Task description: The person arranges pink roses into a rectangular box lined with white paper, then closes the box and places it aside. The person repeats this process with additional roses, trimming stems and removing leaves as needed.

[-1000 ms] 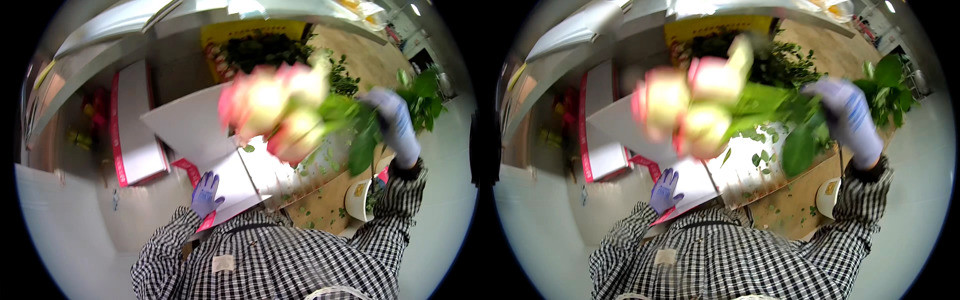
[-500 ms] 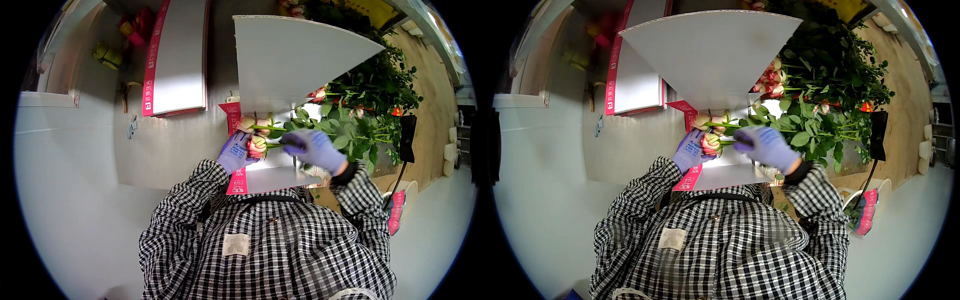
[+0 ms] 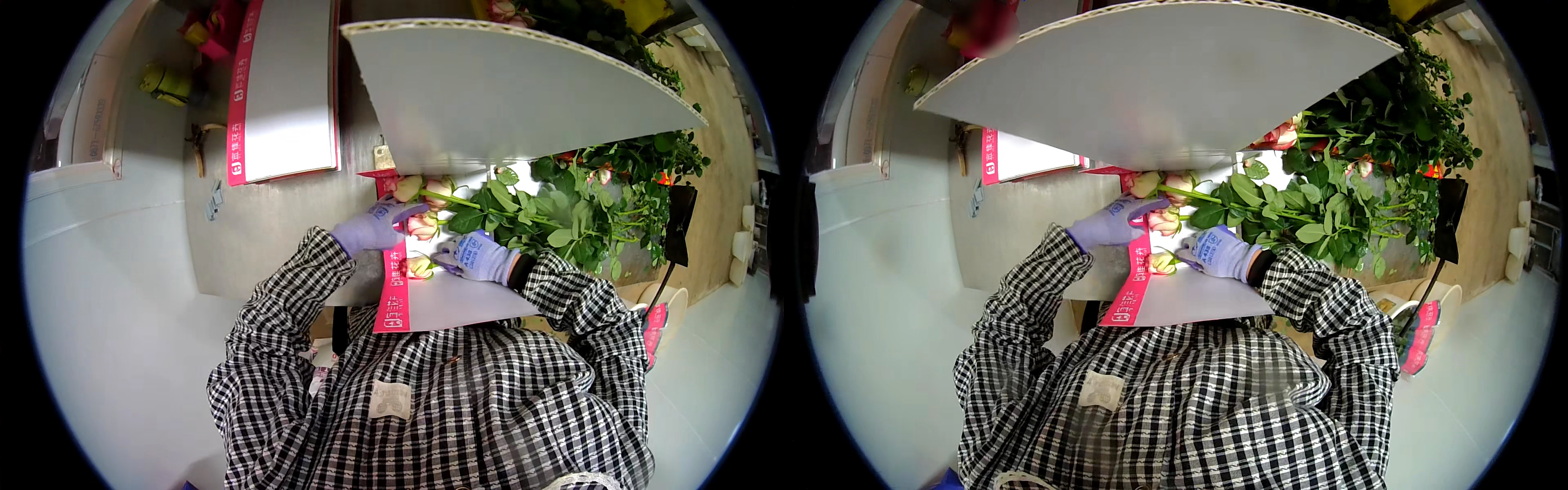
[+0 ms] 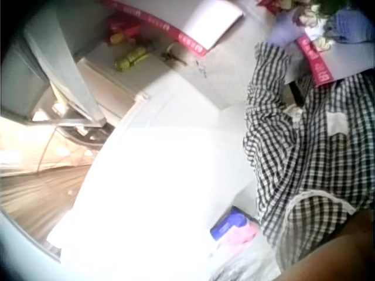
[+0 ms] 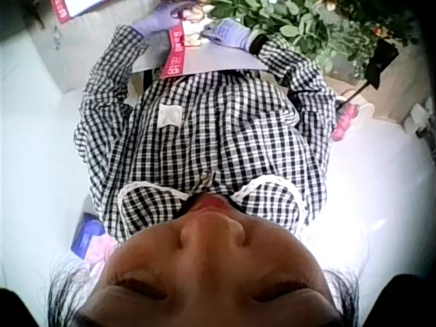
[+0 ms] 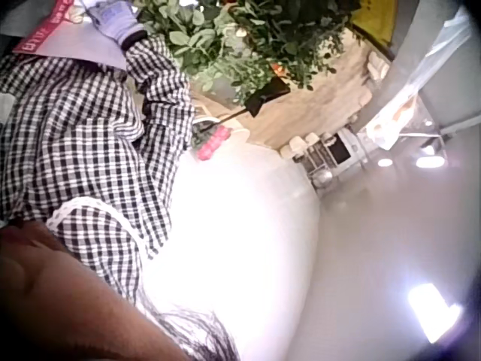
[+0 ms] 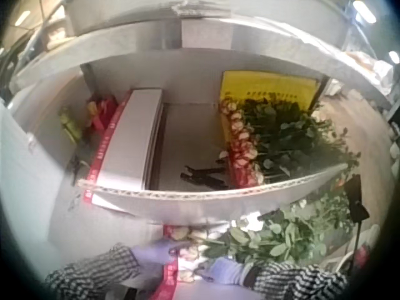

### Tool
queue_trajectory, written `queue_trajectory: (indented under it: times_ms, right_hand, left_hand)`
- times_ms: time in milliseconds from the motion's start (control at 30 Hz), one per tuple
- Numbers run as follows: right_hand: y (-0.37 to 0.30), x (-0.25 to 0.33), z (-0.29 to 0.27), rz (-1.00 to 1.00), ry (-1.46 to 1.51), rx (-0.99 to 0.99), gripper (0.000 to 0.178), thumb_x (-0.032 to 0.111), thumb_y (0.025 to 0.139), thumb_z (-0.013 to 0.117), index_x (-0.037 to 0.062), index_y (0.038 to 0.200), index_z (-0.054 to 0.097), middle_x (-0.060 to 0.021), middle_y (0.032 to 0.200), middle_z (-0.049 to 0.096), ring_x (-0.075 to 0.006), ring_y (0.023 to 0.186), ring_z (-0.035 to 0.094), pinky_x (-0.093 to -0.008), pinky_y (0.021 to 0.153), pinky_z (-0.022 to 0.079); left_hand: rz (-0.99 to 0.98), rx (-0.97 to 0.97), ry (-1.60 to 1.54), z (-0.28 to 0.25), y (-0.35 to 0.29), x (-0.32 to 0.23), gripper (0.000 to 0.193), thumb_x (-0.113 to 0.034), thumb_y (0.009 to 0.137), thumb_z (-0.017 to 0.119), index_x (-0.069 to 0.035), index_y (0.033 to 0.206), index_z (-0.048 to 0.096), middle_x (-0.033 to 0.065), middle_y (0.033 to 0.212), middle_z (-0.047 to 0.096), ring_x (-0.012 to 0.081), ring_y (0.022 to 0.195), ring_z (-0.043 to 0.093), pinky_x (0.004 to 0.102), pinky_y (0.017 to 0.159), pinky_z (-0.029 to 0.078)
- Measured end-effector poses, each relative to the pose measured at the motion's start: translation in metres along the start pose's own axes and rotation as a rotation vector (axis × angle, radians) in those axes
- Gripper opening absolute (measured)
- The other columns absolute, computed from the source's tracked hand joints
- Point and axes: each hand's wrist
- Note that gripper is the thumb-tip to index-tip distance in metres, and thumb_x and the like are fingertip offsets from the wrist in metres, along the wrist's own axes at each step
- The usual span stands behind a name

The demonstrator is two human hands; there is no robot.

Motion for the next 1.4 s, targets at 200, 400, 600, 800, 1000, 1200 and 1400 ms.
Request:
queue_trajectory:
  times_ms: [200,400,600,800,1000,1200,1400]
  right_hand:
    - [0.007,0.029,-0.068,0.383,0.231,0.049,0.046,0.044,0.083,0.062,0.0122,0.116,0.063,-0.0108,0.112,0.062,-0.0289,0.094,0.063,-0.0419,0.081,0.048]
    - [-0.009,0.034,-0.029,0.193,0.020,0.087,0.036,0.031,0.086,0.054,0.0137,0.116,0.059,-0.0088,0.117,0.059,-0.0288,0.098,0.062,-0.0447,0.078,0.047]
    - [-0.010,0.038,-0.035,0.232,0.000,0.171,0.032,0.027,0.086,0.053,0.0153,0.116,0.059,-0.0075,0.109,0.059,-0.0269,0.087,0.063,-0.0436,0.070,0.049]
    - [-0.008,0.036,-0.025,0.151,-0.058,0.124,0.026,0.027,0.087,0.053,0.0153,0.109,0.058,-0.0066,0.096,0.057,-0.0247,0.078,0.062,-0.0413,0.064,0.048]
    - [-0.010,0.038,-0.030,0.143,-0.035,0.093,0.026,0.028,0.086,0.054,0.0145,0.107,0.059,-0.0067,0.096,0.058,-0.0247,0.081,0.062,-0.0404,0.066,0.048]
    - [-0.014,0.040,-0.057,0.267,0.045,-0.008,0.030,0.031,0.084,0.062,0.0135,0.108,0.060,-0.0070,0.103,0.059,-0.0272,0.079,0.063,-0.0417,0.068,0.049]
    - [-0.025,0.012,-0.076,0.553,-0.164,-0.382,0.043,0.030,0.083,0.064,0.0149,0.123,0.054,-0.0086,0.102,0.059,-0.0275,0.089,0.061,-0.0404,0.080,0.047]
  left_hand:
    - [-0.255,-0.218,0.298,0.031,-0.003,-0.034,0.058,-0.055,0.077,0.066,-0.022,0.125,0.059,0.0072,0.112,0.064,0.0348,0.122,0.047,0.0490,0.095,0.038]
    - [-0.155,0.064,0.044,0.015,0.003,-0.021,0.045,-0.045,0.075,0.070,-0.016,0.109,0.066,0.0081,0.099,0.069,0.0243,0.091,0.065,0.0376,0.086,0.047]
    - [-0.152,0.206,0.194,0.003,0.008,-0.026,0.051,-0.051,0.075,0.069,-0.019,0.115,0.066,0.0082,0.102,0.069,0.0246,0.097,0.064,0.0407,0.092,0.043]
    - [-0.128,0.283,0.178,0.010,0.010,-0.024,0.050,-0.053,0.075,0.069,-0.021,0.113,0.069,0.0025,0.109,0.070,0.0214,0.102,0.063,0.0442,0.097,0.038]
    - [-0.138,0.326,0.259,0.000,0.007,-0.047,0.049,-0.052,0.073,0.069,-0.018,0.108,0.070,0.0038,0.107,0.070,0.0211,0.099,0.064,0.0393,0.090,0.044]
    - [-0.118,0.271,0.302,0.020,0.001,-0.042,0.044,-0.049,0.076,0.068,-0.018,0.106,0.069,0.0065,0.101,0.069,0.0227,0.095,0.064,0.0417,0.086,0.046]
    - [-0.132,0.101,0.328,0.038,-0.017,-0.039,0.040,-0.046,0.080,0.062,-0.023,0.112,0.069,0.0043,0.110,0.066,0.0241,0.103,0.059,0.0438,0.094,0.038]
Point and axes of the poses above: each hand's wrist, its own y-axis towards the middle knuckle, its own z-axis out of the palm, x = y × z
